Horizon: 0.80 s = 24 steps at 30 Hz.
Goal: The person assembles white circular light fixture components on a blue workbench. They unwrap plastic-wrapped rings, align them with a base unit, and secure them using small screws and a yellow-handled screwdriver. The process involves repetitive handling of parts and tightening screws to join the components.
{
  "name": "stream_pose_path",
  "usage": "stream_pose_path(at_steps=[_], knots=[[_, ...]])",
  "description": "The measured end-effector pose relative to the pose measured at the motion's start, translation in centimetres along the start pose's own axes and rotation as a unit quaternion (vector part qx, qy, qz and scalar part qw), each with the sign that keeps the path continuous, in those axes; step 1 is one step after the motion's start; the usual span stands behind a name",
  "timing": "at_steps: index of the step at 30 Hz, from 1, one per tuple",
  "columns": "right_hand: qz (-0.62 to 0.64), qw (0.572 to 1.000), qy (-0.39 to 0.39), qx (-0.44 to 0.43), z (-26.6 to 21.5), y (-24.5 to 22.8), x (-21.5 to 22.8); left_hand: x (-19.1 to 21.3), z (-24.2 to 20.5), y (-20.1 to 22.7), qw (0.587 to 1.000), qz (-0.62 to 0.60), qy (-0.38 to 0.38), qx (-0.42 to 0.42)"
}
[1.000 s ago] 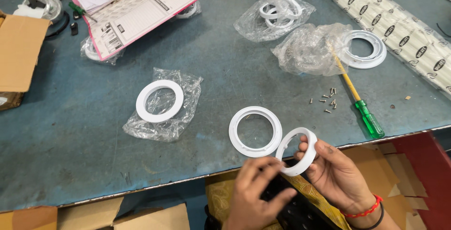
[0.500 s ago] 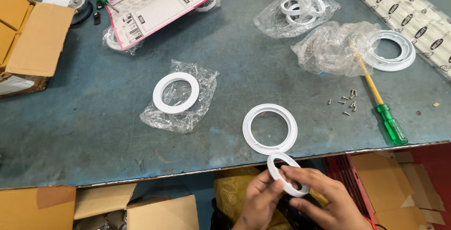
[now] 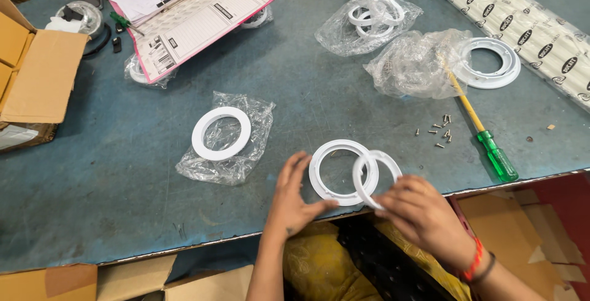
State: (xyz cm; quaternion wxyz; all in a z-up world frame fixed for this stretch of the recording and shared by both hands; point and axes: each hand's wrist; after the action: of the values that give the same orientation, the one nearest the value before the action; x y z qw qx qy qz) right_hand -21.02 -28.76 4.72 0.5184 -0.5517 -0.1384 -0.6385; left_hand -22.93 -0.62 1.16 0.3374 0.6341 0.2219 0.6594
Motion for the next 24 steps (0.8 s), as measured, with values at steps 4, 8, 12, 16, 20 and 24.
stream_pose_path(at_steps=[4,8,12,16,20,24], knots=[[-0.002,0.999,-0.043,-0.020,3.1,0.8,-1.1,-1.7,0.7,0.6,0.995,0.097,-0.016,-0.017],[-0.040,0.998,-0.043,0.037,4.7,0.9,-3.1,-4.0,-0.7,1.1,0.993,0.092,0.057,0.038],[-0.058,0.997,-0.050,0.023,4.6,0.7,-4.2,-4.8,-1.4,1.1,0.992,0.084,0.084,0.049],[-0.032,0.997,-0.063,0.022,4.2,1.0,-4.1,-4.5,-1.3,1.2,0.991,0.091,0.094,0.027],[0.011,0.996,-0.068,0.060,4.2,2.5,-3.3,-4.4,-1.3,1.3,0.992,0.090,0.081,0.043],[0.030,0.993,-0.071,0.085,4.1,3.8,-2.5,-4.3,-1.3,1.5,0.992,0.089,0.080,0.048]])
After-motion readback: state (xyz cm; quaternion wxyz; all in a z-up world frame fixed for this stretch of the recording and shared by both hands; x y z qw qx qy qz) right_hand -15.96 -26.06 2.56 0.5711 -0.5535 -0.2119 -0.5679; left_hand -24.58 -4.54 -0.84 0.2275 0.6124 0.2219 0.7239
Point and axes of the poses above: each hand's wrist, its own z-axis towards the middle knuckle, its own x-axis out of the back of the hand, y = z × x, and after that the axes turned 13 degrees about -y, right-handed
